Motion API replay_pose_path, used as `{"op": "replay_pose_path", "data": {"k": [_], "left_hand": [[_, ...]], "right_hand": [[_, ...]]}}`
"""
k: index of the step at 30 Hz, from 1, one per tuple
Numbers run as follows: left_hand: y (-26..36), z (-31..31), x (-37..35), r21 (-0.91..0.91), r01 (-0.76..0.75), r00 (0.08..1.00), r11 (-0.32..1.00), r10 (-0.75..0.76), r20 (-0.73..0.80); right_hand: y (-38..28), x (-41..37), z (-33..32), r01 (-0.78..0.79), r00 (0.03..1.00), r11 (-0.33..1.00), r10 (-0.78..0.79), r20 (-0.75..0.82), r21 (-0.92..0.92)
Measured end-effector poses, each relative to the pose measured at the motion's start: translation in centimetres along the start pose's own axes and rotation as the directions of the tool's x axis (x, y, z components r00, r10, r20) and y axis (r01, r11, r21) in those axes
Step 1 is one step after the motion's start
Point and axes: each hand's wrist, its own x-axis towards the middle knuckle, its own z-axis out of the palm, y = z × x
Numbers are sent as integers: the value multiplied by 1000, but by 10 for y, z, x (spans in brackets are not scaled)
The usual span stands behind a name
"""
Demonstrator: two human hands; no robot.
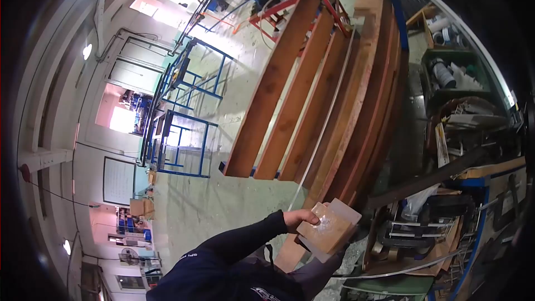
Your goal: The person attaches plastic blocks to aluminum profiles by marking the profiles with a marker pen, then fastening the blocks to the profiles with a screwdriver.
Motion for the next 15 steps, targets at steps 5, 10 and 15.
{"op": "replay_pose_path", "data": {"k": [5,10,15], "left_hand": [[0,-15,-42,-149,-21,1000,989,23,14],[5,-52,-111,-207,-98,990,973,117,81],[15,-142,-210,-272,-143,944,951,214,252]], "right_hand": [[-246,36,-55,-505,859,406,151,488,762],[-358,-17,-83,-747,506,-236,405,761,622],[-533,-63,-129,-848,263,-410,221,939,335]]}}
